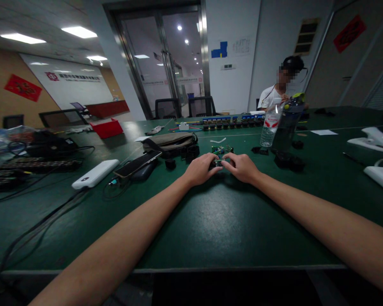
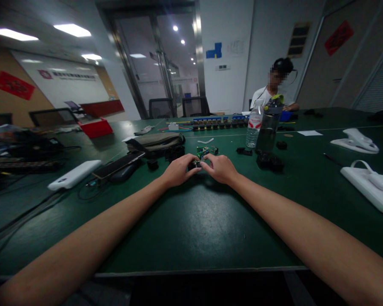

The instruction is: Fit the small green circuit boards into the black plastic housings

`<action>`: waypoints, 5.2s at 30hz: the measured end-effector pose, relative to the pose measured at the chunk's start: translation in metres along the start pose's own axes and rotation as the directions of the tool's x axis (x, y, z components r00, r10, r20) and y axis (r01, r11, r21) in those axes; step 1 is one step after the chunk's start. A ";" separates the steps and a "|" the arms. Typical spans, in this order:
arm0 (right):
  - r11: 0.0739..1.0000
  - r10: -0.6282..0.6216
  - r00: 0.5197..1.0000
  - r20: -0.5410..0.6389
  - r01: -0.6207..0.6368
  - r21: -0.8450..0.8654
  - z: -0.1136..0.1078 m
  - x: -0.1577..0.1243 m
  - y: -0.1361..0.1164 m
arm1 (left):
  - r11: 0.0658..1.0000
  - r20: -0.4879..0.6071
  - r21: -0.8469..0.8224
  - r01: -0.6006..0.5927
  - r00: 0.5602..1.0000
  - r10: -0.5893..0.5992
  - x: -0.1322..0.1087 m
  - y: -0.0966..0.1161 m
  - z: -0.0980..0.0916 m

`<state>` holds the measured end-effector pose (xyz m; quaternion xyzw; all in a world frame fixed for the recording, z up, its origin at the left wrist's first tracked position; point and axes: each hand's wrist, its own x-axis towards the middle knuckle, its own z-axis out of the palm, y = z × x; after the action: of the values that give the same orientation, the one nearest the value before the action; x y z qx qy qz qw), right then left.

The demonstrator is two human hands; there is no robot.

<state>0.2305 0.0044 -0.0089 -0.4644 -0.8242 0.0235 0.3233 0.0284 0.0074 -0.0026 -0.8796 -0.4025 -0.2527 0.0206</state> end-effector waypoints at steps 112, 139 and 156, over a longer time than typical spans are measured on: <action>0.672 0.133 0.979 0.156 -0.205 0.712 0.012 0.005 0.006 | 0.602 0.059 -0.751 0.271 0.936 -0.347 0.007 -0.002 0.004; 0.690 0.041 0.975 0.219 -0.186 0.699 0.011 0.004 0.006 | 0.546 0.128 -0.768 0.335 0.915 -0.382 0.006 0.000 0.004; 0.690 0.043 0.971 0.236 -0.199 0.696 0.011 0.004 0.006 | 0.598 0.127 -0.737 0.314 0.934 -0.333 0.005 -0.003 0.006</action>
<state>0.2273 0.0135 -0.0180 -0.3512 -0.7457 0.4095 0.3909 0.0314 0.0142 -0.0058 -0.7190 -0.4151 -0.4050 -0.3831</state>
